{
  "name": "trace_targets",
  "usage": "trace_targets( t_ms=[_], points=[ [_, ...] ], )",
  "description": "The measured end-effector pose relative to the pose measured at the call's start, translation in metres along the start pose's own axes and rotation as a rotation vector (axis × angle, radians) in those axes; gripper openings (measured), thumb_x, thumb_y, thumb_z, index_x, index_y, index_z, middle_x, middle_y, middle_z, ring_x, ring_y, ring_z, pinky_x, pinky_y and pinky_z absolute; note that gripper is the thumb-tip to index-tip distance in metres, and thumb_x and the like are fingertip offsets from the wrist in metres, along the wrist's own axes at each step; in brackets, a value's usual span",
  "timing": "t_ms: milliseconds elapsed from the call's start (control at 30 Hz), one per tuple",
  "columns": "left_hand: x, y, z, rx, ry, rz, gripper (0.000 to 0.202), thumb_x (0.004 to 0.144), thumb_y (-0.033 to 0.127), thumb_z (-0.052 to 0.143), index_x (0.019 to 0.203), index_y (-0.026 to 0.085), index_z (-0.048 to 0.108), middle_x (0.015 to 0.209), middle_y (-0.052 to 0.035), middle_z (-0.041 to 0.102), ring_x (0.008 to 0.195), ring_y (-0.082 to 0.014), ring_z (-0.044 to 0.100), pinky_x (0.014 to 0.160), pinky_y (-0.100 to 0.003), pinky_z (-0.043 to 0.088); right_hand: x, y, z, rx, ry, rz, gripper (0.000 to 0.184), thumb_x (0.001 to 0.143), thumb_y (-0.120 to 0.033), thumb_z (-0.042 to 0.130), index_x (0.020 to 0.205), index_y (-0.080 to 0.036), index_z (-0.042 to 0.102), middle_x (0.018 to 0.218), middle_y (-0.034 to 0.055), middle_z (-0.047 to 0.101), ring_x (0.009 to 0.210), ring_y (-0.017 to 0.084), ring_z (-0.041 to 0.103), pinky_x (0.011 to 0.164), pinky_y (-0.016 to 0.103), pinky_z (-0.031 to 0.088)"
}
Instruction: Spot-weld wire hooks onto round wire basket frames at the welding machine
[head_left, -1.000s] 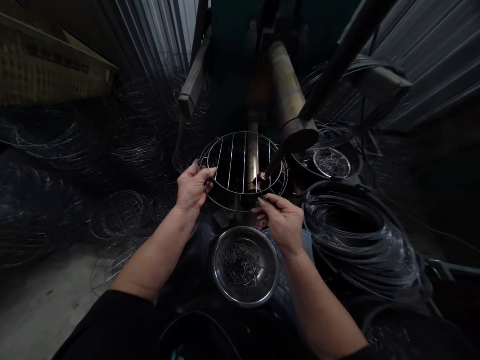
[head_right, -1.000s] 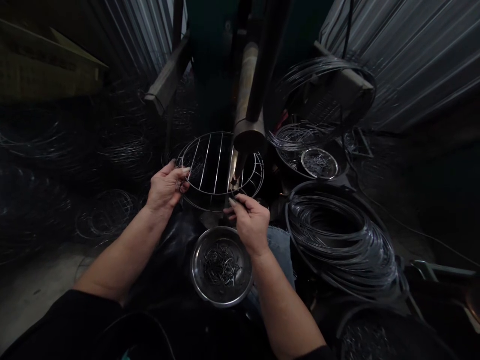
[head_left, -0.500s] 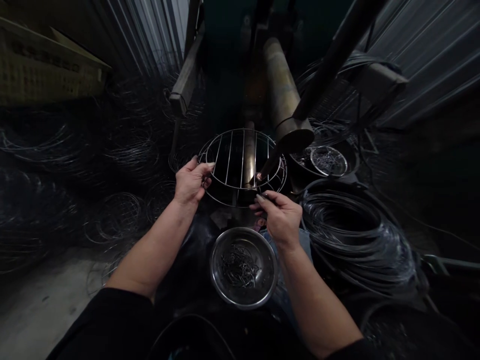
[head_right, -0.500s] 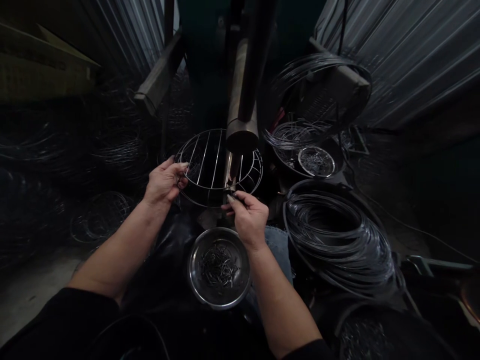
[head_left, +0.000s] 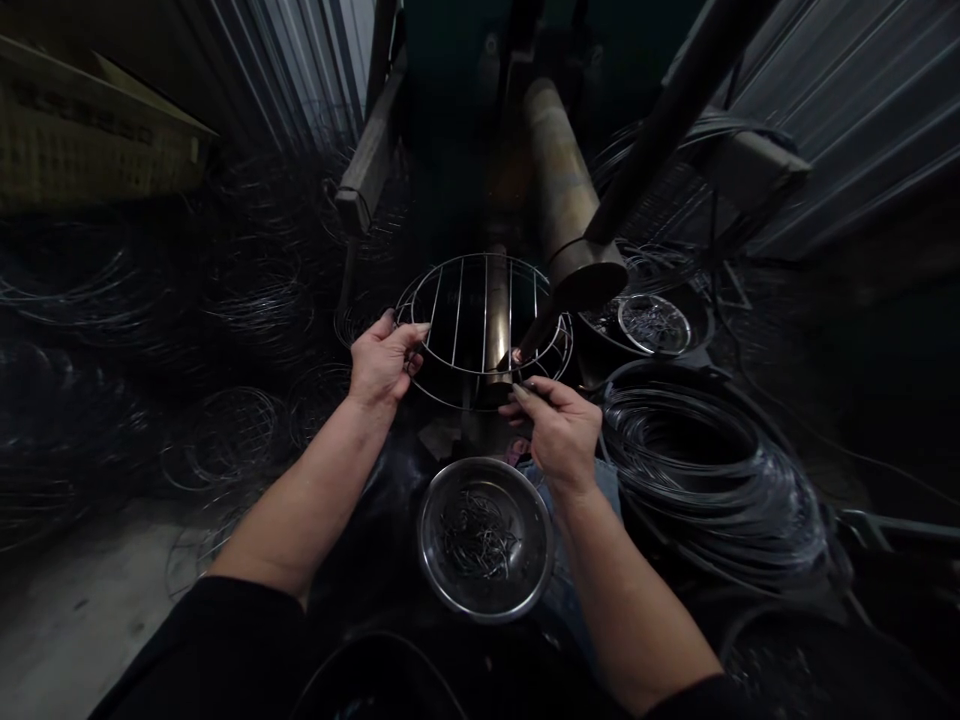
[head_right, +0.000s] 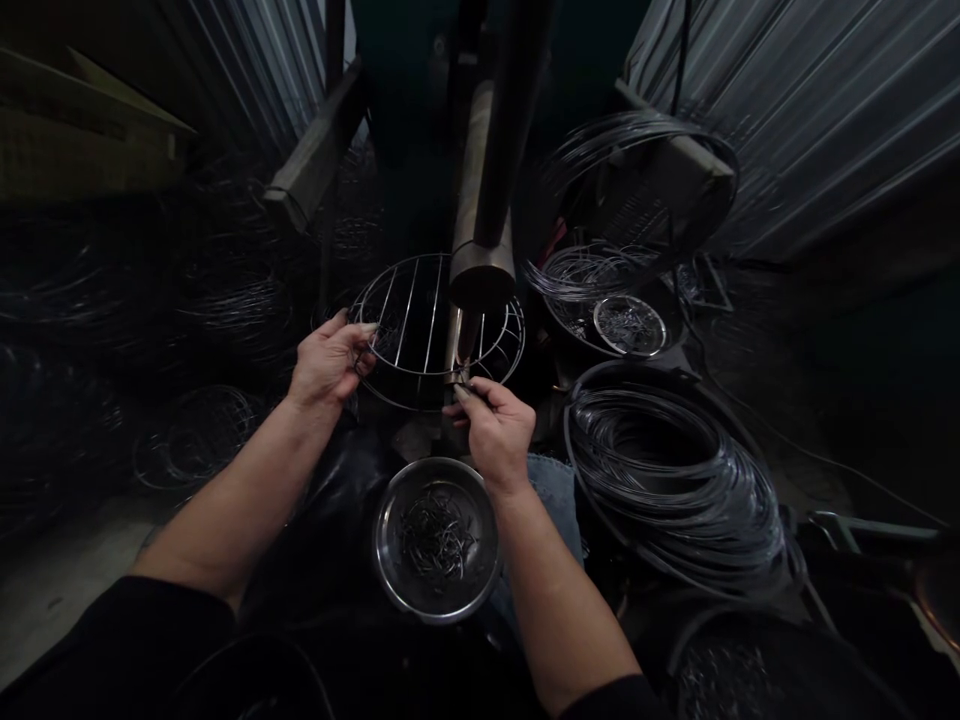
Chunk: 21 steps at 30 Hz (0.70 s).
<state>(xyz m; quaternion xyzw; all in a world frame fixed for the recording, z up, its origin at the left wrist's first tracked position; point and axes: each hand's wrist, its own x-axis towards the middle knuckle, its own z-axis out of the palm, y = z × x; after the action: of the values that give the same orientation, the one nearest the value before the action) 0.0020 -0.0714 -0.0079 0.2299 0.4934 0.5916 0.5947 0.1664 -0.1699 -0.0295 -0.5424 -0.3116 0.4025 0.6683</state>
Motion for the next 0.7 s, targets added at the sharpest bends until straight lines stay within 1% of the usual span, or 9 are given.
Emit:
trace_targets(
  t_ms=[233,333,433,533,633,667,700],
  points=[
    [0.0025,0.0024,0.0061,-0.008,0.011,-0.013,0.076,0.063,0.003,0.07,0.134,0.01,0.042,0.06,0.0029,0.058,0.047,-0.0071,0.051,0.041,-0.016,0.036,0.0053,-0.0074,0.0017,-0.024,-0.016,0.03,0.021,0.064,-0.029,0.075,0.075,-0.014,0.068,0.06,0.0016,0.066,0.051,0.017,0.065,0.04,0.02,0.047],
    [0.0039,0.0018,0.007,0.0,0.03,-0.026,0.077,0.062,0.004,0.072,0.133,0.011,0.042,0.061,0.0034,0.058,0.047,-0.0076,0.051,0.041,-0.017,0.035,0.0062,-0.0101,0.0013,-0.034,-0.02,0.062,0.022,0.065,-0.031,0.075,0.076,-0.014,0.068,0.059,0.0012,0.065,0.05,0.017,0.065,0.04,0.02,0.047],
    [0.005,0.0006,0.0062,-0.007,0.034,-0.029,0.075,0.06,0.005,0.074,0.129,0.013,0.045,0.061,0.0046,0.056,0.047,-0.0074,0.05,0.041,-0.017,0.034,0.0067,-0.0088,0.0007,-0.034,-0.013,0.047,0.021,0.064,-0.031,0.075,0.074,-0.014,0.068,0.059,0.0006,0.065,0.05,0.016,0.065,0.039,0.02,0.047],
    [0.0041,-0.0011,0.0043,-0.017,0.034,-0.023,0.066,0.056,0.007,0.075,0.117,0.015,0.052,0.06,0.005,0.054,0.047,-0.0077,0.049,0.041,-0.017,0.032,0.0071,-0.0057,0.0029,-0.035,0.004,0.008,0.018,0.064,-0.029,0.075,0.071,-0.014,0.068,0.058,0.0001,0.065,0.048,0.016,0.064,0.039,0.019,0.046],
    [0.0005,-0.0023,0.0017,-0.001,-0.02,-0.012,0.047,0.052,0.011,0.077,0.094,0.015,0.057,0.06,0.0044,0.052,0.05,-0.0077,0.05,0.041,-0.017,0.03,0.0068,-0.0058,0.006,-0.034,0.005,0.008,0.019,0.063,-0.03,0.076,0.071,-0.014,0.068,0.056,0.0005,0.064,0.046,0.016,0.063,0.038,0.02,0.045],
    [-0.0007,-0.0021,0.0007,0.012,-0.036,-0.013,0.043,0.051,0.012,0.078,0.089,0.016,0.057,0.062,0.0038,0.053,0.052,-0.0081,0.051,0.042,-0.017,0.031,0.0063,-0.007,0.0051,-0.038,-0.003,0.006,0.019,0.064,-0.031,0.076,0.072,-0.014,0.069,0.058,0.0012,0.065,0.048,0.016,0.064,0.039,0.021,0.046],
    [-0.0016,-0.0013,-0.0004,0.029,-0.041,-0.019,0.043,0.051,0.014,0.079,0.088,0.016,0.057,0.065,0.0031,0.055,0.054,-0.0088,0.052,0.043,-0.018,0.033,0.0054,-0.0086,0.002,-0.053,-0.001,-0.009,0.021,0.065,-0.032,0.075,0.074,-0.015,0.07,0.061,0.002,0.066,0.051,0.017,0.065,0.041,0.022,0.047]
  ],
)
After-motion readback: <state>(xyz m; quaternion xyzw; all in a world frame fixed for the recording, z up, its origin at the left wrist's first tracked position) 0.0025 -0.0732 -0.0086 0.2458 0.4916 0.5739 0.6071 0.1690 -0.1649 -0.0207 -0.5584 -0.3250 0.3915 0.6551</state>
